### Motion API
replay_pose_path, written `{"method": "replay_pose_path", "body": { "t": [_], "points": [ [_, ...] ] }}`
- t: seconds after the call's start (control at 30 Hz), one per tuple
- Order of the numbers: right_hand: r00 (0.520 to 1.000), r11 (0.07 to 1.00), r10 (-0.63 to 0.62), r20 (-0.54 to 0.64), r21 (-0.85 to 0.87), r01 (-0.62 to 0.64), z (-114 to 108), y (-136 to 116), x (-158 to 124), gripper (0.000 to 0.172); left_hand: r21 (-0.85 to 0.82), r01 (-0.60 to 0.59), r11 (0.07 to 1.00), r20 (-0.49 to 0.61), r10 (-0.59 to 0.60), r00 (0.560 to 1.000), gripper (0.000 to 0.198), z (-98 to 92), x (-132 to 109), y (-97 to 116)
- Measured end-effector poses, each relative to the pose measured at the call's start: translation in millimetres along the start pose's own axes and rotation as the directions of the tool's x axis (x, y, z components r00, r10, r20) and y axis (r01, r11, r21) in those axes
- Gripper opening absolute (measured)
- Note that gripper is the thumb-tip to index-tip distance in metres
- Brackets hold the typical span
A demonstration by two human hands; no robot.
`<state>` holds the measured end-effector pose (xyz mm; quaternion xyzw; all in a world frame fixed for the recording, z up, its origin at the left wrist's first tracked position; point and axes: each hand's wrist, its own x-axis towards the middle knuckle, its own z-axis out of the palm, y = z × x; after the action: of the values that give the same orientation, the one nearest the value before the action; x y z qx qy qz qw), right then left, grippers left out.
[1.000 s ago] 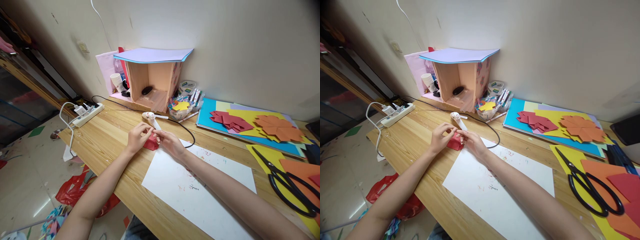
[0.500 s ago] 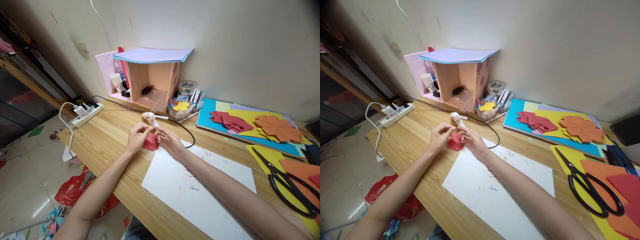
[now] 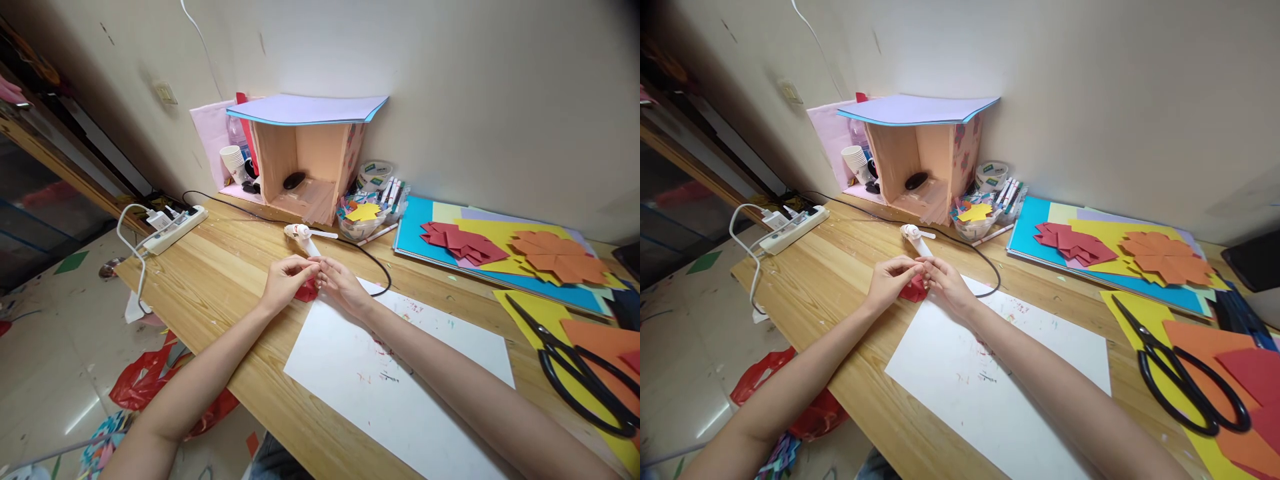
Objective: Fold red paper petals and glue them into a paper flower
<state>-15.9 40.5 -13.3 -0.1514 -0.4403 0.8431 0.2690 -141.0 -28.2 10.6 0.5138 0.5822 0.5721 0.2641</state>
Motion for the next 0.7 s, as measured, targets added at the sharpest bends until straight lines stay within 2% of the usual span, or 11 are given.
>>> {"method": "replay_pose_path", "body": {
  "t": [0.33, 0.7],
  "points": [
    [0.999, 0.999, -0.035, 0.014, -0.026, 0.035, 1.3, 4.3, -0.6, 0.024, 0.033, -0.033, 0.999, -0.059, 0.035, 0.998, 0.015, 2.5, -4.1, 0.9],
    [1.000, 0.995, -0.031, 0.004, -0.091, 0.031, 2.5, 4.2, -0.9, 0.026, 0.037, -0.093, 0.995, -0.047, 0.095, 0.994, 0.011, 2.0, -5.0, 3.9]
  ]
}}
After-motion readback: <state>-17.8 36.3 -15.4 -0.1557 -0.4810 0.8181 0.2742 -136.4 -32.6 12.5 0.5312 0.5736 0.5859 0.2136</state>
